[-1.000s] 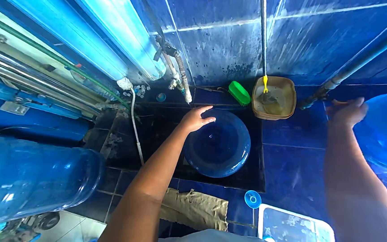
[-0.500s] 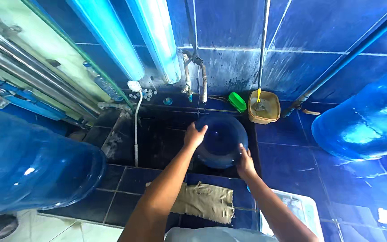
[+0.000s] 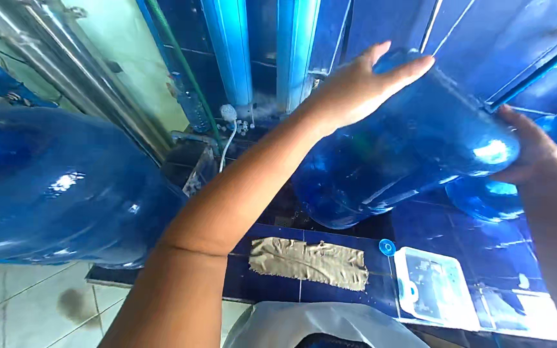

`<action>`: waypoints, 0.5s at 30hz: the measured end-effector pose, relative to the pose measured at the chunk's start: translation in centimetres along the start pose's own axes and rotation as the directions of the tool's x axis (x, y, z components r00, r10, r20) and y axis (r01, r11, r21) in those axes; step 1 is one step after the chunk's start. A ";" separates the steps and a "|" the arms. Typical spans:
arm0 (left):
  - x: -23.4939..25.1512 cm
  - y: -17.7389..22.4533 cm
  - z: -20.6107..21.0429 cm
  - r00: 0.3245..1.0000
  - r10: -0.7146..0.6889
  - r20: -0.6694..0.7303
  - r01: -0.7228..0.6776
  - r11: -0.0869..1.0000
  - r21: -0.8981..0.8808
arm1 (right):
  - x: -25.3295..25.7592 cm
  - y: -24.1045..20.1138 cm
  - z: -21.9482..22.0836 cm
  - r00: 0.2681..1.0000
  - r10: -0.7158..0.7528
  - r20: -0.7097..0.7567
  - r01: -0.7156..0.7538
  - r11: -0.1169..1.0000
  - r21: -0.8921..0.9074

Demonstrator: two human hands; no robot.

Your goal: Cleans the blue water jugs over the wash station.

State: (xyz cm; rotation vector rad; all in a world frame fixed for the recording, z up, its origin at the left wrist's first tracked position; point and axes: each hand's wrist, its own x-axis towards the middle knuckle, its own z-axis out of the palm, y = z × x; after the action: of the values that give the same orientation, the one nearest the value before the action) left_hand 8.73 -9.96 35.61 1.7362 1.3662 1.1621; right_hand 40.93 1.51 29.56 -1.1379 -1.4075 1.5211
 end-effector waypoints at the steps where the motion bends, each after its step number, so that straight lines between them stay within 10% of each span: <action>1: -0.6 0.5 -1.0 1.000 0.029 0.010 -0.029 1.000 -0.011 | -0.5 -0.8 0.7 1.000 0.003 0.004 -0.003 1.000 -0.010; 15: -6.7 -4.6 -6.2 0.996 0.053 0.076 -0.038 0.983 -0.179 | -3.5 -0.7 7.3 0.997 0.059 0.055 -0.051 0.990 -0.135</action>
State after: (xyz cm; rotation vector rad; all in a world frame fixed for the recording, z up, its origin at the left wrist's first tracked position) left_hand 0.78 -15.44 32.42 1.6752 1.1441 1.1872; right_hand 35.11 -4.02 30.66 -1.2298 -1.5486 1.5292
